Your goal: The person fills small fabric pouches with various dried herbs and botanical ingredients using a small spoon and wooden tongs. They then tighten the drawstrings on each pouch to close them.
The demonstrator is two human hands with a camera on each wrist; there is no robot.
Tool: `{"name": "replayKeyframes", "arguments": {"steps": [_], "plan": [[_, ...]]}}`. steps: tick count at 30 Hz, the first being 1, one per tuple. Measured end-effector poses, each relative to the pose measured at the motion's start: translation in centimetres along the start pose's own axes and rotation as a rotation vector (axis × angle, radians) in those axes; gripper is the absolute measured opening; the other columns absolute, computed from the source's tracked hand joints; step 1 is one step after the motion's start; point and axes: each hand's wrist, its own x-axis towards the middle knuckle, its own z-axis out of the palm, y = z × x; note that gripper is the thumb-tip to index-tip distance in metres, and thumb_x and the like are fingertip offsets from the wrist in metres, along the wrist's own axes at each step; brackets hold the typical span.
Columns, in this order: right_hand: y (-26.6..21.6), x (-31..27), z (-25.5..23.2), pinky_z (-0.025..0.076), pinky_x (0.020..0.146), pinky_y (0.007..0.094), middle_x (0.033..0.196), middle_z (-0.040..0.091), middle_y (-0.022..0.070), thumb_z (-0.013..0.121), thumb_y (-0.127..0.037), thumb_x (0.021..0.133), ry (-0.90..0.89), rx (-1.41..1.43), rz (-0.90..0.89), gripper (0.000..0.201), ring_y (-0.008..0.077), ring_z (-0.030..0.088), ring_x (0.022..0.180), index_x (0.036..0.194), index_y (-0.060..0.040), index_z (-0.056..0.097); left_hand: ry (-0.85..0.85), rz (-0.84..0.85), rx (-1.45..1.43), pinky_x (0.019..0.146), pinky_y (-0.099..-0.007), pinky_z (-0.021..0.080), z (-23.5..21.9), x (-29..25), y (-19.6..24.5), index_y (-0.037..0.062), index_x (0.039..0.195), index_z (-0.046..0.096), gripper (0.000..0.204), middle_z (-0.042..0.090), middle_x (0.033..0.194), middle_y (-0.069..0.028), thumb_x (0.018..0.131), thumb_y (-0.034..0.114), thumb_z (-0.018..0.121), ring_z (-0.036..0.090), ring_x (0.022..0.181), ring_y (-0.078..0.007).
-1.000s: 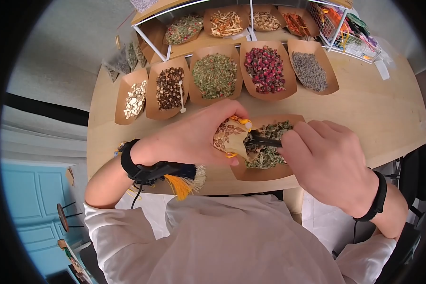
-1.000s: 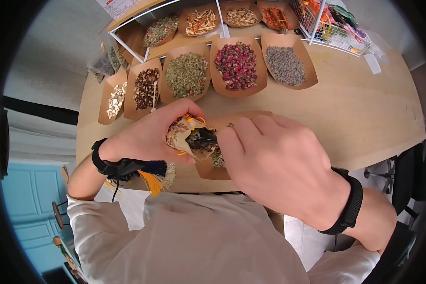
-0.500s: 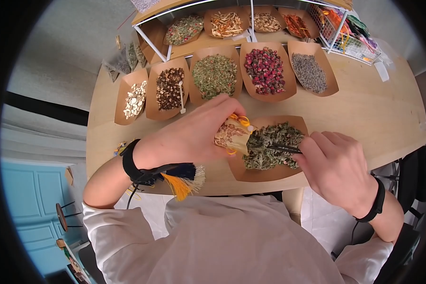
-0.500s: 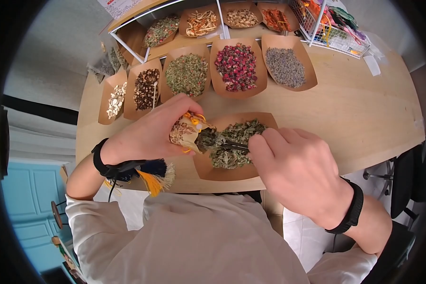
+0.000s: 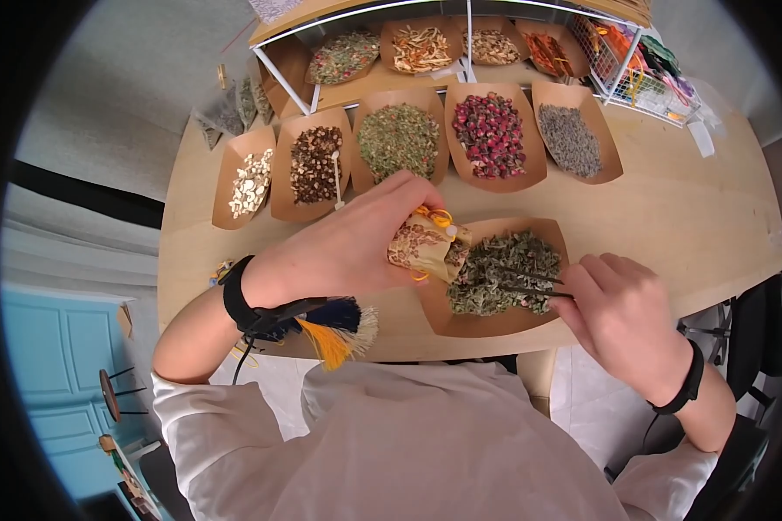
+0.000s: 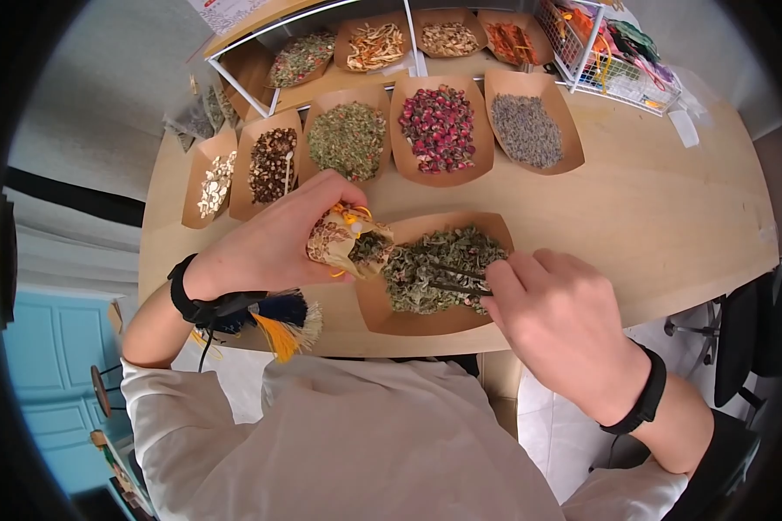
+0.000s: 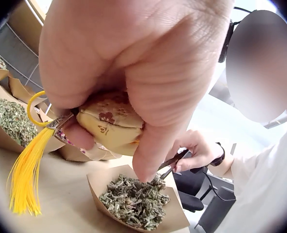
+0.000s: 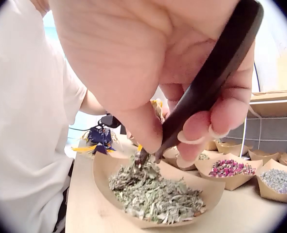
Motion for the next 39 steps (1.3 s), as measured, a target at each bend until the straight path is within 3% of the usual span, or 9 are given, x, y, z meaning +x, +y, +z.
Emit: {"name": "replayKeyframes", "arguments": {"steps": [1,11,17,19,29,31,39], "plan": [[-0.1,0.0,-0.4,0.047,0.06,0.0441,0.075,0.057,0.0112,0.077,-0.01,0.078,0.003,0.025,0.036,0.022,0.0321,0.059,0.066,0.087,-0.0021,0.059,-0.004,0.008,-0.011,0.097,-0.0357,0.048,0.0,0.0,-0.1,0.0053,0.125,0.051,0.062,0.054,0.118,-0.0108,0.073,0.004,0.085,0.057,0.113,-0.03],[-1.4,1.7,-1.6,0.048,0.058,0.0415,0.077,0.059,0.0109,0.079,-0.01,0.08,0.13,0.143,0.012,0.023,0.0326,0.061,0.069,0.09,-0.0017,0.061,-0.025,0.052,-0.079,0.101,-0.0335,0.046,0.5,0.2,0.0,0.0052,0.126,0.051,0.061,0.054,0.12,-0.0093,0.073,0.002,0.083,0.056,0.116,-0.0253],[-1.7,2.9,0.0,0.049,0.059,0.0432,0.078,0.061,0.0109,0.078,-0.012,0.083,0.116,0.162,0.058,0.023,0.0331,0.063,0.069,0.094,-0.0022,0.06,0.02,0.057,-0.101,0.1,-0.0336,0.046,0.8,-0.1,0.4,0.0051,0.124,0.052,0.059,0.053,0.119,-0.0091,0.074,0.003,0.083,0.055,0.114,-0.0248],[-1.9,3.1,0.2,0.051,0.056,0.0405,0.077,0.059,0.0089,0.077,-0.014,0.083,0.094,0.166,0.059,0.024,0.029,0.064,0.07,0.085,-0.0039,0.055,0.034,0.063,-0.094,0.1,-0.0337,0.046,1.0,-0.1,0.4,0.0051,0.123,0.052,0.058,0.053,0.119,-0.009,0.074,0.003,0.082,0.055,0.114,-0.025],[-2.2,4.1,0.9,0.051,0.053,0.0403,0.074,0.06,0.0082,0.073,-0.016,0.087,0.017,0.162,0.034,0.022,0.0286,0.065,0.066,0.085,-0.003,0.055,0.086,0.104,-0.091,0.098,-0.0343,0.047,1.3,0.2,0.8,0.0052,0.12,0.053,0.054,0.053,0.116,-0.0092,0.072,-0.003,0.079,0.055,0.11,-0.0266],[-2.4,4.1,0.9,0.047,0.055,0.044,0.076,0.06,0.0098,0.074,-0.013,0.087,0.02,0.201,0.062,0.02,0.0339,0.062,0.063,0.086,-0.0047,0.056,0.091,0.104,-0.088,0.098,-0.0344,0.047,1.3,0.2,0.7,0.0051,0.12,0.054,0.054,0.053,0.116,-0.0091,0.072,-0.003,0.079,0.056,0.11,-0.0266],[-1.6,2.5,-0.2,0.047,0.056,0.0444,0.074,0.059,0.011,0.072,-0.011,0.088,0.01,0.193,0.071,0.017,0.034,0.061,0.063,0.087,-0.0044,0.056,0.113,0.083,-0.081,0.096,-0.0343,0.047,1.1,0.0,0.3,0.006,0.12,0.053,0.055,0.053,0.115,-0.0087,0.072,-0.004,0.079,0.057,0.109,-0.0262]]}}
